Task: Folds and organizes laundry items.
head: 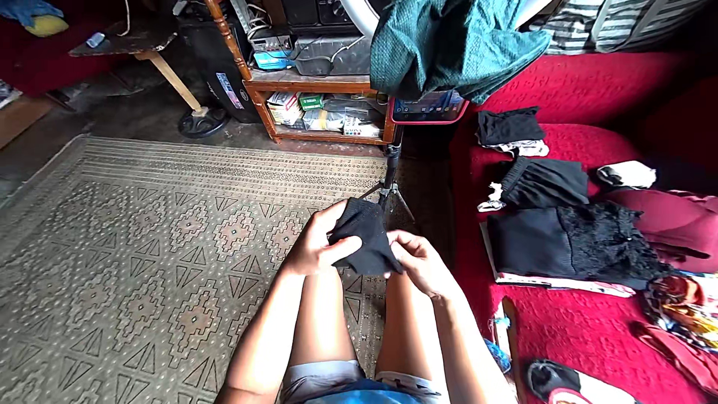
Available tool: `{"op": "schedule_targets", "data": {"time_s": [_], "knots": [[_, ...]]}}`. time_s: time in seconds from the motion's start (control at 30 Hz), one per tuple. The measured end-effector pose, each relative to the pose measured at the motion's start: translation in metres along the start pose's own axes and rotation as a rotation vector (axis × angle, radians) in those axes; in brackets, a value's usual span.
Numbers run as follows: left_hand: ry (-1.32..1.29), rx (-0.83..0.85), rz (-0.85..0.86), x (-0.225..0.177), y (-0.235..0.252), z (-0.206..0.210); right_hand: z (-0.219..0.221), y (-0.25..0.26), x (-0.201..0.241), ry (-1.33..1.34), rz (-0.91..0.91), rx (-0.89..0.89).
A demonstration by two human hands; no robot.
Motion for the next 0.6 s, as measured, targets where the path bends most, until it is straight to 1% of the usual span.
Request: {"op": "schedule_targets", "data": {"time_s": [0.03, 0.1, 0.17, 0.27, 0.37, 0.47, 0.53, 0.57, 0.6], "knots": [[-0.005, -0.028, -0.013, 0.002, -0.004, -0.005, 0.005, 0.000, -0.003, 0.086, -0.021, 0.049], [0.007, -0.073, -0.037, 0.005, -0.014, -0.015, 0.010, -0.001, -0.008, 0.132, -0.040, 0.045], [0.038, -0.126, -0.067, 0.006, -0.022, -0.026, 0.008, 0.000, -0.010, 0.158, -0.046, -0.041], [0.144, -0.200, -0.151, 0.006, -0.035, -0.036, 0.003, -0.002, -0.005, 0.279, -0.052, -0.205], [0.200, -0.206, -0.212, 0.014, -0.044, -0.035, 0.000, -0.004, 0.003, 0.375, -0.087, -0.308], [0.231, -0.182, -0.243, 0.024, -0.051, -0.030, -0.007, -0.010, 0.003, 0.592, -0.149, -0.313], [0.268, -0.176, -0.267, 0.029, -0.052, -0.028, -0.012, -0.016, 0.004, 0.739, -0.184, -0.266], [0.276, -0.176, -0.281, 0.031, -0.051, -0.027, -0.013, -0.020, 0.005, 0.768, -0.187, -0.271], [0.275, -0.172, -0.289, 0.032, -0.050, -0.027, -0.015, -0.022, 0.006, 0.763, -0.182, -0.313]]}}
Point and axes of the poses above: each hand's wrist, its own y-axis towards the middle knuckle, its own z-axis out of the palm, x = y × z, the point moved 4 cm from there along y, towards the middle knuckle, and after that the axes turned 13 degrees about x, right-handed, at the moved point
